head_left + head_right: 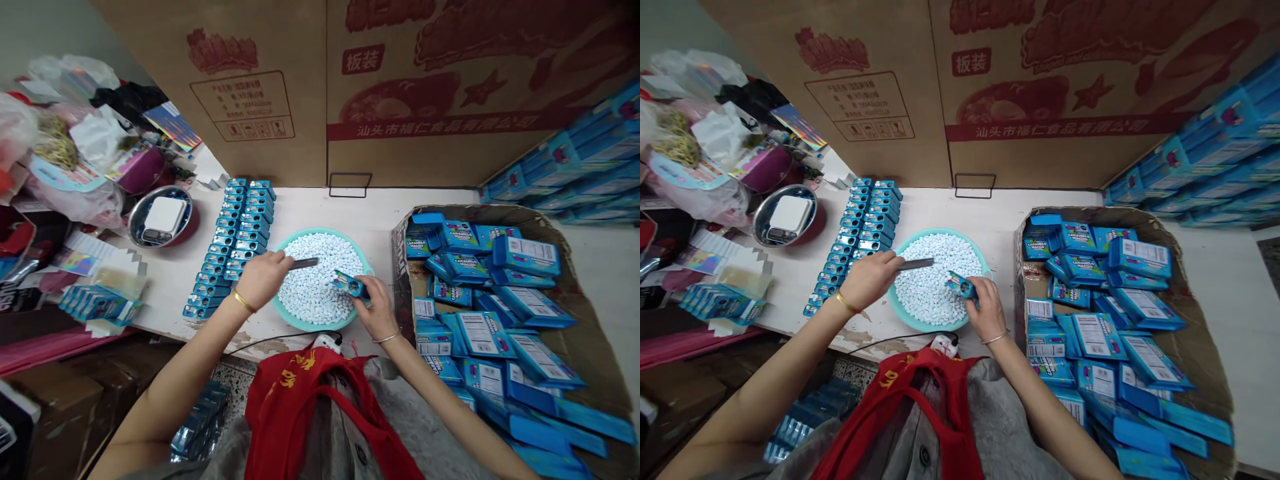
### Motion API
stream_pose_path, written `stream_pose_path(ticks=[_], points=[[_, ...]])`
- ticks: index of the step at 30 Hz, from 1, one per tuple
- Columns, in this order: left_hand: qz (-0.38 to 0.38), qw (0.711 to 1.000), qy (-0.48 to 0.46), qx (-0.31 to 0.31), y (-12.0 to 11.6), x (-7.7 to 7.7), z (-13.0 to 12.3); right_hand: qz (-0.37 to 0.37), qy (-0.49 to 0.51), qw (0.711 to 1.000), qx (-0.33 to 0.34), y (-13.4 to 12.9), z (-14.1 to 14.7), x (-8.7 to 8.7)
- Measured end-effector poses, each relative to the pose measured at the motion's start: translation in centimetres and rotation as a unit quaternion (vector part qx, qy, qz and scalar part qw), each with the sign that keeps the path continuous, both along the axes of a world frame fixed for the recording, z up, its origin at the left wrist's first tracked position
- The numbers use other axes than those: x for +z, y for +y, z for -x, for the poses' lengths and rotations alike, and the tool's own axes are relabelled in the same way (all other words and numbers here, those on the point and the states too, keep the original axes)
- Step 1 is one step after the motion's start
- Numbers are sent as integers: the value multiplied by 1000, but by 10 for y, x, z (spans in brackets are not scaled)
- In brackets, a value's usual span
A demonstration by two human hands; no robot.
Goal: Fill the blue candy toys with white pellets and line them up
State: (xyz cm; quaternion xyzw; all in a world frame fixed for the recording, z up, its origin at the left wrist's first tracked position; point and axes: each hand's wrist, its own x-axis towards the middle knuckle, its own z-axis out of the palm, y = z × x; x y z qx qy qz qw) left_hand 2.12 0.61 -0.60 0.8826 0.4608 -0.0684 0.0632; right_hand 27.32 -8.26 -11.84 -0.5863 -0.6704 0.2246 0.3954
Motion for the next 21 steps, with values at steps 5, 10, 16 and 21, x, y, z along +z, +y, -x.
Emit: stream_pose_path(ticks=[5, 10, 16, 21], points=[[65, 996, -24, 55, 11, -94, 24, 11, 7, 999, -36, -2, -15, 4], [164, 977, -109, 84, -7, -149, -20, 13, 13, 997, -69, -5, -23, 10], [208, 953, -198, 96, -16, -152, -18, 17, 1, 995, -97, -8, -30, 9], [212, 936, -278, 49, -17, -110, 12, 13, -10, 997, -76, -6, -29, 7]])
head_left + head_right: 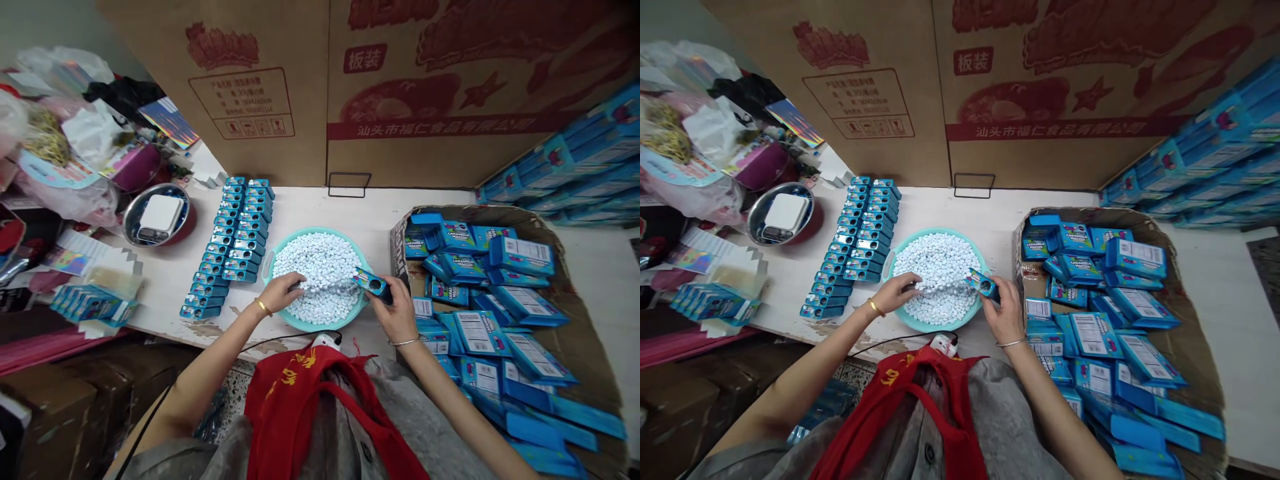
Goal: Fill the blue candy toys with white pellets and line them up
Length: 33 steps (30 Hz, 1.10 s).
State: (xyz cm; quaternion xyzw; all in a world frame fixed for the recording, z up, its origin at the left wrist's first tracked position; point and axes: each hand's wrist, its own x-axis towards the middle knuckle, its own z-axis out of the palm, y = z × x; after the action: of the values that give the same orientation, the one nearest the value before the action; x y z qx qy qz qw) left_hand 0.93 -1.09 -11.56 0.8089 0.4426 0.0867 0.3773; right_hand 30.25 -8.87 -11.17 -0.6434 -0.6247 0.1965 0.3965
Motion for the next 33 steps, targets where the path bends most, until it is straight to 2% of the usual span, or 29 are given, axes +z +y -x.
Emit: stream_pose_path(ticks=[5, 10, 15, 18, 21, 24, 26, 29, 31, 33], points=[[-54, 997, 5, -59, 6, 66, -4, -23, -16, 998, 50, 6, 13, 1], [-107, 974, 140, -142, 10, 121, -30, -30, -32, 995, 94, 10, 29, 3], [-153, 931, 286, -168, 1, 158, -61, -26, -34, 993, 114, 11, 39, 1], [-173, 908, 325, -197, -7, 174, -72, -31, -25, 993, 115, 10, 43, -3], [-192, 900, 328, -213, -11, 184, -68, -35, 3, 994, 106, 9, 45, -6], [-199, 929, 267, -161, -7, 181, -48, -35, 46, 993, 104, 9, 47, -7], [-185, 960, 180, -106, -1, 166, -31, -31, 77, 991, 106, 9, 50, -5], [-142, 987, 42, -66, 9, 121, -15, -11, 124, 986, 112, 9, 61, -2], [-103, 992, -7, -74, 13, 87, -17, 4, 145, 983, 114, 9, 71, -2], [-66, 993, -29, -89, 14, 61, -25, 12, 150, 981, 119, 10, 78, -2]])
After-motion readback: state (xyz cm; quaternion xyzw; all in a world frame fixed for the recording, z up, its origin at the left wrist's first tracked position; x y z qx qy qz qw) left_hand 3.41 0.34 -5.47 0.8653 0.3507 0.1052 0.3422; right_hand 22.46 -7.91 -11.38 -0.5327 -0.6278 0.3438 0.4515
